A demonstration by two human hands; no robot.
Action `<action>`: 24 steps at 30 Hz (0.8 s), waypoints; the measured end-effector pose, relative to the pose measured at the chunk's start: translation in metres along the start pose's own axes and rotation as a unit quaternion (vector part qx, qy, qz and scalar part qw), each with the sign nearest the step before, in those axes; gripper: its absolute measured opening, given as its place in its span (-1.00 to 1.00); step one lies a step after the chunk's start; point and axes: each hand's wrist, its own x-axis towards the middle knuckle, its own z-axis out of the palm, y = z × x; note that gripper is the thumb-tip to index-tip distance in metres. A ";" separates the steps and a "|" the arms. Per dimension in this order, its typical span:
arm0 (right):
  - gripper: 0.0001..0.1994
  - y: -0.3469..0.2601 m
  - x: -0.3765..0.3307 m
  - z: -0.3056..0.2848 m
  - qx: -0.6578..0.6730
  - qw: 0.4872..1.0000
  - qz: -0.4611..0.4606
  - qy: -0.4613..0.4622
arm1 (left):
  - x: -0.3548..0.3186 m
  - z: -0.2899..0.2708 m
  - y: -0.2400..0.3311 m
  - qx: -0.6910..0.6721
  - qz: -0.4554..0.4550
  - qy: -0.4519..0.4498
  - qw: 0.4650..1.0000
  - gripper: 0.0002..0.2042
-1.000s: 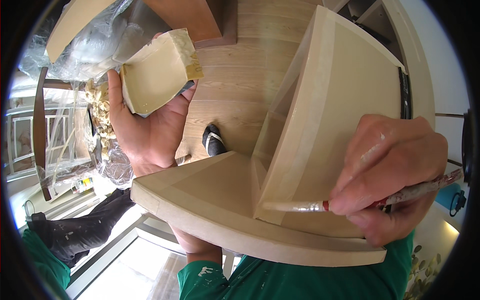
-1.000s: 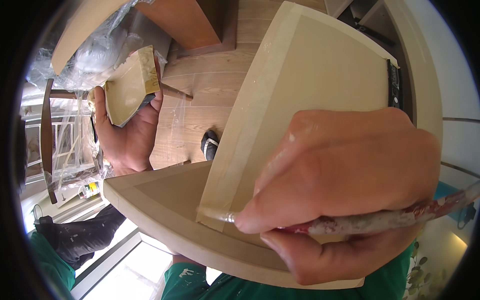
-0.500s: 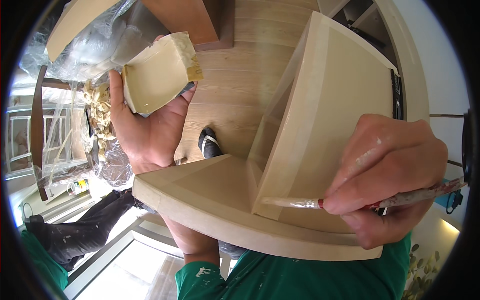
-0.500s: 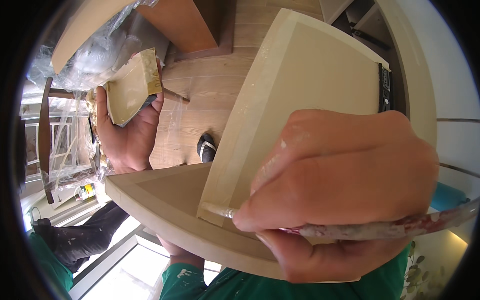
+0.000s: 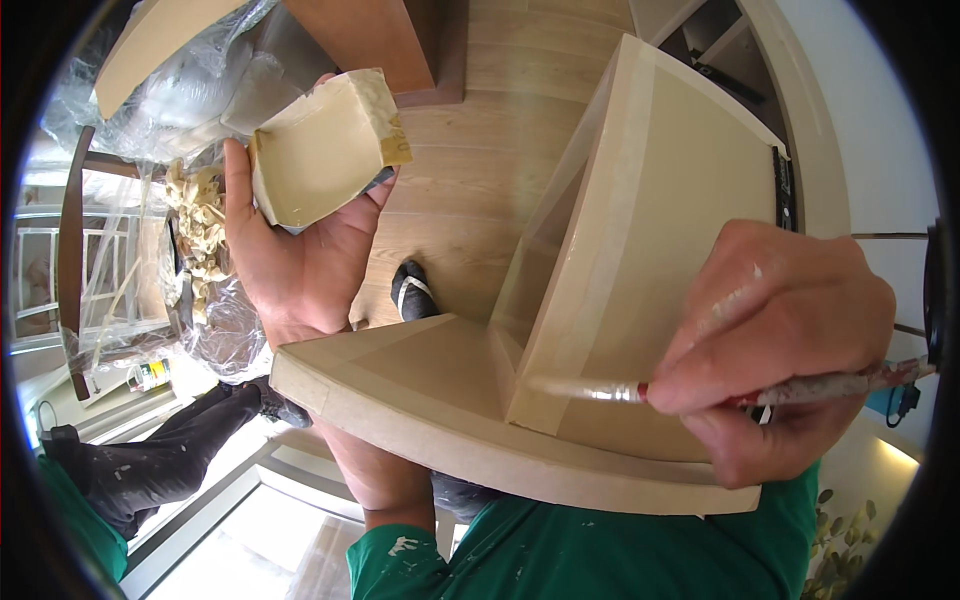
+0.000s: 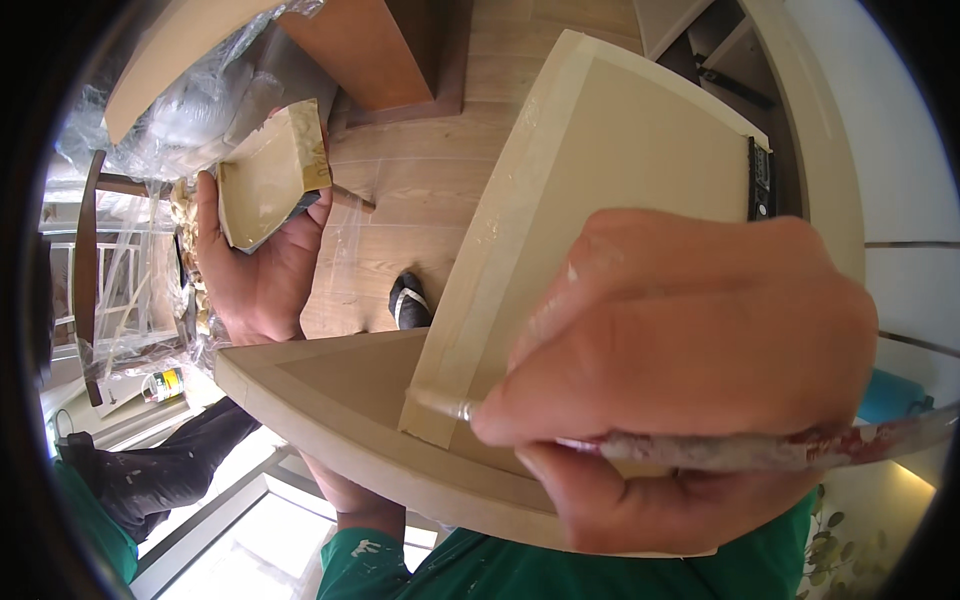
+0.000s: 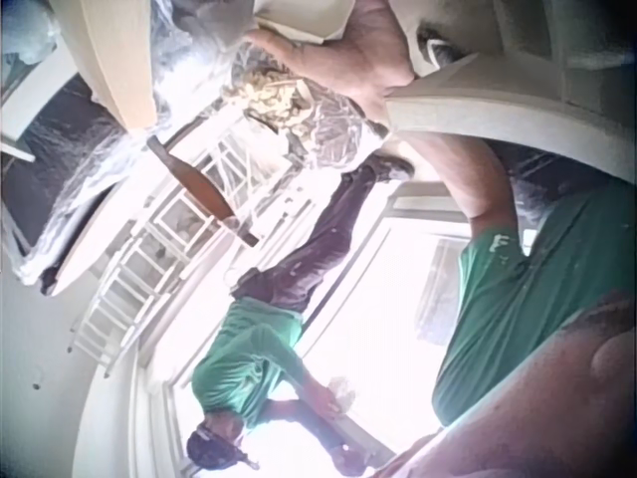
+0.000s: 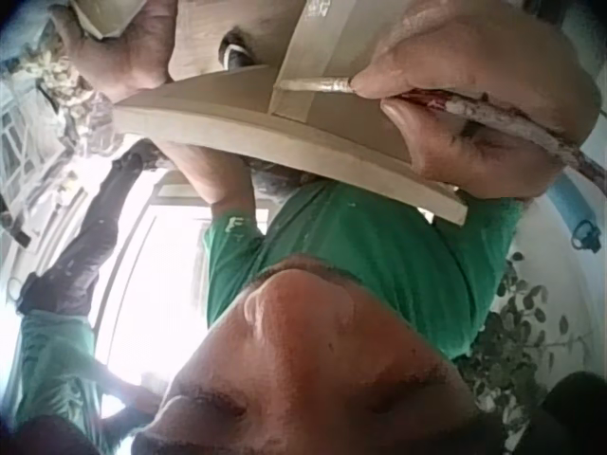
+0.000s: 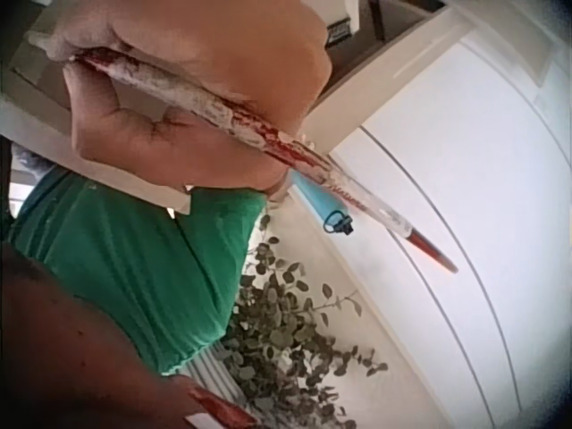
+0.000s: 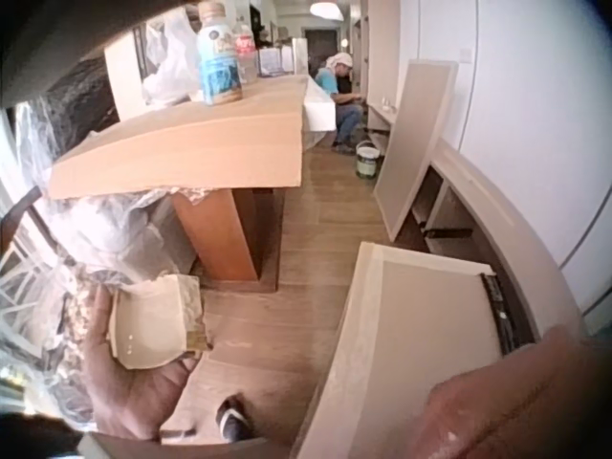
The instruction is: The person applies a substance with a brush to the edges and seams of a small white drawer, using a small container to hold the material and smoothing it along the corners.
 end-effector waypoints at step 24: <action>-0.78 -0.030 0.004 -0.001 -0.176 0.979 0.096 0.035 | -0.001 0.019 -0.007 0.063 0.032 0.078 0.994 -0.38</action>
